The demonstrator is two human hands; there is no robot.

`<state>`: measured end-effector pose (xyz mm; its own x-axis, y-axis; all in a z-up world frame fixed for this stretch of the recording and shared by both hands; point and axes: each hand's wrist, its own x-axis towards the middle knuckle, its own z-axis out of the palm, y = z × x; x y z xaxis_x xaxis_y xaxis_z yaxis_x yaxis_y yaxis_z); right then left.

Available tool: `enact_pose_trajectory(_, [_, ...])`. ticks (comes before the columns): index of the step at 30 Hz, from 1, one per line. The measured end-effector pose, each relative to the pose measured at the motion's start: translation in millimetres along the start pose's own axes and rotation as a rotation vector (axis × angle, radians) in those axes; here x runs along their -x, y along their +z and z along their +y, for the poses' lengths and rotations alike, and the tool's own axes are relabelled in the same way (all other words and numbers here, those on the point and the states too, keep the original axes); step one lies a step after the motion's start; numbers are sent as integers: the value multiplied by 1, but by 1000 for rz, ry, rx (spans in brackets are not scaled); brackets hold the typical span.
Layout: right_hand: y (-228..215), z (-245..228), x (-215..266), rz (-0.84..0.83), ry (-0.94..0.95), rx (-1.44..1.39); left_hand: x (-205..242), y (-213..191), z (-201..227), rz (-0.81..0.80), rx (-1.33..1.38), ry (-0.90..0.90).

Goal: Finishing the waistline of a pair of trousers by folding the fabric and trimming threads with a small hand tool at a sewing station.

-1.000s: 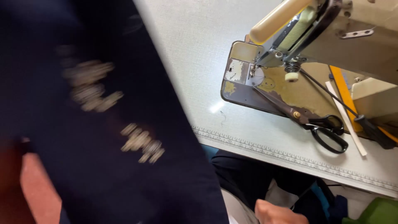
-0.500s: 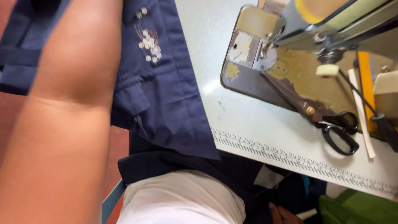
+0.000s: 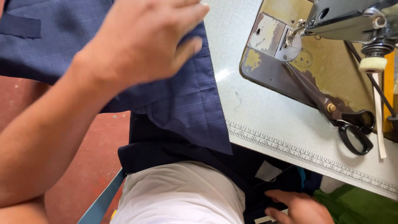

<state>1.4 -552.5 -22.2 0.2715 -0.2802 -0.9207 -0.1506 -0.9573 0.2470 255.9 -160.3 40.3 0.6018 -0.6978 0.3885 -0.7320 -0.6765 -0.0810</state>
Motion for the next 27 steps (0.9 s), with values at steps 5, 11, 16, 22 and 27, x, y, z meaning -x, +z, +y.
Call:
enact_pose_trajectory(5, [-41, -22, 27, 102, -341, 43, 39, 21, 30, -106, 245, -169])
enact_pose_trajectory(11, [-101, -95, 98, 1049, -980, -173, 54, 8, 67, -59, 305, -218])
enact_pose_trajectory(16, [-167, -158, 69, 1349, -1124, -152, 55, 5, 68, -61, 307, -245])
enact_pose_trajectory(22, [-201, -180, 36, 1392, -1132, -37, 57, 7, 65, -15, 315, -267])
enact_pose_trajectory(27, [-201, -142, 29, 1475, -1027, -132, 57, 7, 64, -35, 350, -302])
